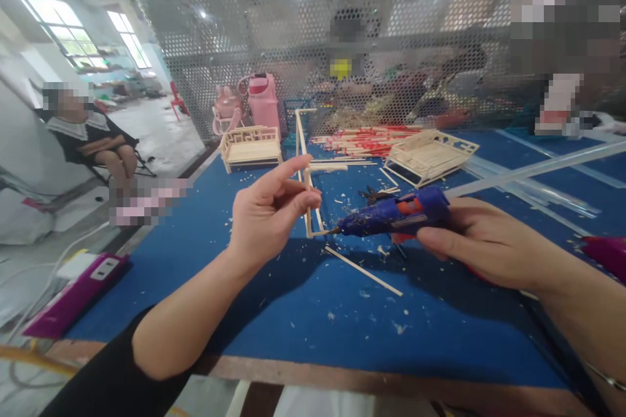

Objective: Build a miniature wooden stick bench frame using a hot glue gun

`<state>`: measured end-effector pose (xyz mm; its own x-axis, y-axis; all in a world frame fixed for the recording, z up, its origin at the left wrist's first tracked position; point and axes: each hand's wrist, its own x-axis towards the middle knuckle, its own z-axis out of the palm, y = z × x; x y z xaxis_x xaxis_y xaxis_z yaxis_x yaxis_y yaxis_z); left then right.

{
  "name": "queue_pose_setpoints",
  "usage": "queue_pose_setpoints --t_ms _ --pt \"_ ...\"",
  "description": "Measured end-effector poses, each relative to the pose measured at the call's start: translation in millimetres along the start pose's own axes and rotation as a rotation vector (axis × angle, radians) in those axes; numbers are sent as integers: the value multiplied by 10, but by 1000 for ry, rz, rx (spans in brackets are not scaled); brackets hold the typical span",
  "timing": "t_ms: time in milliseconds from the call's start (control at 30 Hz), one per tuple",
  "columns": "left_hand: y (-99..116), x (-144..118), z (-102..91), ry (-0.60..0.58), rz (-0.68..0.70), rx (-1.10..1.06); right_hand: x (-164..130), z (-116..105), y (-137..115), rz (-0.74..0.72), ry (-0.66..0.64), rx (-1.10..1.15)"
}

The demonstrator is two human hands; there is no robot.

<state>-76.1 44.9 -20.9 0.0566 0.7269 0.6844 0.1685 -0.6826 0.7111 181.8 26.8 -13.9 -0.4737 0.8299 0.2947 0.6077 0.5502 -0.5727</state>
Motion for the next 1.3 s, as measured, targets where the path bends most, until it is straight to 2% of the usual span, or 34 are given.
queue_pose_setpoints --t_ms 167,467,700,867,1300 --pt "22 -6 17 5 28 23 28 27 -40 -51 49 -74" --pt "36 -8 34 -8 40 -12 28 69 -33 -72 34 -132" --pt "69 -20 43 29 -44 -5 14 99 -6 -53 71 -133" --pt "73 -25 44 36 -40 -16 16 105 -30 -67 102 -109" --pt "86 -14 35 38 -22 -3 -9 101 -3 -68 48 -73"
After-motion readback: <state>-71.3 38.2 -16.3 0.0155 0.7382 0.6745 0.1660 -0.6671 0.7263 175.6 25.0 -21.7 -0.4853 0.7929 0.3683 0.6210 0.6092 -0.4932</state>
